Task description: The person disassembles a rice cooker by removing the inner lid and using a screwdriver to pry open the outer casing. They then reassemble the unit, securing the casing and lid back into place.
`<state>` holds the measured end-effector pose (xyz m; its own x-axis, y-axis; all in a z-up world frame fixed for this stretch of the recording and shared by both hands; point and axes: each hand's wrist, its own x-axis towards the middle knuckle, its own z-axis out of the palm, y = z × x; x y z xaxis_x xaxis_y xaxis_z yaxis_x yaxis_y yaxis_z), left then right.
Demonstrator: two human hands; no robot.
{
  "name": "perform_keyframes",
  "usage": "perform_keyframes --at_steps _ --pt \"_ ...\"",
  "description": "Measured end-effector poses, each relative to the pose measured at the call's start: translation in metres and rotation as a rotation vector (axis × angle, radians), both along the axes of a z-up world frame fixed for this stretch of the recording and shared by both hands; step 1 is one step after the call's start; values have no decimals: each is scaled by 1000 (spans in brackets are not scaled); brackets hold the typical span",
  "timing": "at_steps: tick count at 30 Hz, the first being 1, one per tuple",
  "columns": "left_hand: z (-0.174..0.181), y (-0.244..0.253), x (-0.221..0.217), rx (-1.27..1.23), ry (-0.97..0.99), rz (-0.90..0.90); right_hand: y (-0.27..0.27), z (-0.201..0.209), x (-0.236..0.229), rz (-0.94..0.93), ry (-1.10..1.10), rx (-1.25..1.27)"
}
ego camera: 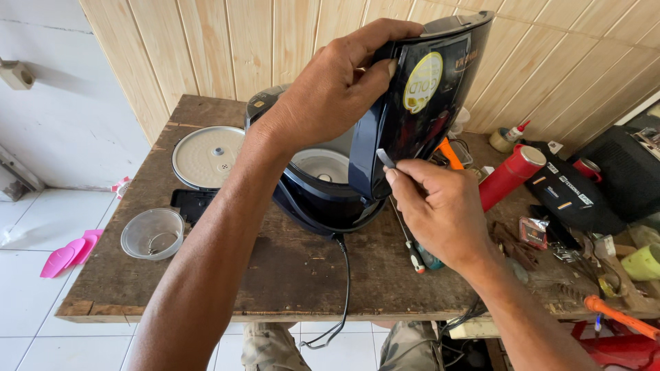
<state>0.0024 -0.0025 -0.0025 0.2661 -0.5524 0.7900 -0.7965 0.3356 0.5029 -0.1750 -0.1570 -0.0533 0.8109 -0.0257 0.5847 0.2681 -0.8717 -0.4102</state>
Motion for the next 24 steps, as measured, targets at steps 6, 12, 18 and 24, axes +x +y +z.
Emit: perform_keyframes --at_steps 6,12,18,24 --pt "0 1 -2 8 9 -16 -4 9 -1 -51 -49 -219" --pt "-2 0 -1 4 -1 12 -3 8 0 2 -47 -238" --pt "-7 -2 2 -4 -57 91 -2 -3 8 -139 -88 -438" --pt "-10 2 4 -61 -37 115 -1 9 27 -302 97 -535"
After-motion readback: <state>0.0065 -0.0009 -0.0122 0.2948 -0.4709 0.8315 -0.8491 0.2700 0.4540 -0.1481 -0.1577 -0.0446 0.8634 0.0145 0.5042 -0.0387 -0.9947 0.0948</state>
